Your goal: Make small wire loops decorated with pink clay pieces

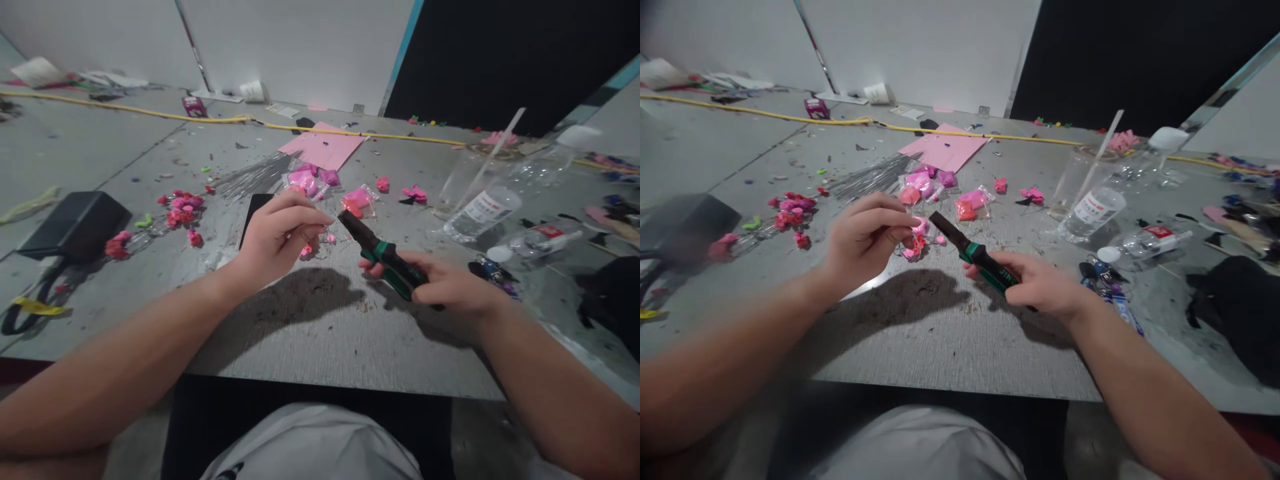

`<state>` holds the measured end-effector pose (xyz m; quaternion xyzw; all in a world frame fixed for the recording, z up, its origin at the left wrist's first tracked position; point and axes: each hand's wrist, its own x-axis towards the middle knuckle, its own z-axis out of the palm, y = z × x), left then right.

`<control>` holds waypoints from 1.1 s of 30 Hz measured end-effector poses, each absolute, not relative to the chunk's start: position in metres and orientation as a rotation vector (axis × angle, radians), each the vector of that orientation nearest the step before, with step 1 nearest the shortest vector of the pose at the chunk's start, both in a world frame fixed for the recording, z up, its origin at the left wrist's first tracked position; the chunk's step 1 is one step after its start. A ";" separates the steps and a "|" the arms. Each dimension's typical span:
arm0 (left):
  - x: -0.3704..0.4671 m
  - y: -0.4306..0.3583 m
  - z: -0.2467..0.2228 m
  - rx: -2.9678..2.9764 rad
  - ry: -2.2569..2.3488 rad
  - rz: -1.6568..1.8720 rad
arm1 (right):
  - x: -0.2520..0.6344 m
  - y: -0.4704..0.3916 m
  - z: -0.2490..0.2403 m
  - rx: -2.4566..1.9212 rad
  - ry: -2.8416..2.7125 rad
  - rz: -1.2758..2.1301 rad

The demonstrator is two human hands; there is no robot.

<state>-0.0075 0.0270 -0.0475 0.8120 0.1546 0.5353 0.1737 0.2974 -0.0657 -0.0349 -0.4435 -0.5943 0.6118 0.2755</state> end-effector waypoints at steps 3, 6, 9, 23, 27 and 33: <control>-0.007 0.025 -0.047 2.182 0.469 1.507 | 0.301 -0.070 -0.043 -1.056 -1.579 1.761; -0.006 0.025 -0.048 2.081 0.445 1.470 | 0.303 -0.074 -0.047 -0.978 -1.595 1.864; -0.005 0.025 -0.050 2.030 0.377 1.416 | 0.302 -0.076 -0.046 -0.911 -1.622 1.924; -0.006 0.017 -0.041 1.903 0.238 1.279 | 0.308 -0.081 -0.049 -0.936 -1.708 1.914; -0.009 0.021 -0.036 1.967 0.190 1.254 | 0.309 -0.080 -0.051 -0.861 -1.708 1.936; -0.019 0.028 -0.022 2.187 0.044 1.139 | 0.310 -0.078 -0.052 -0.729 -1.825 1.921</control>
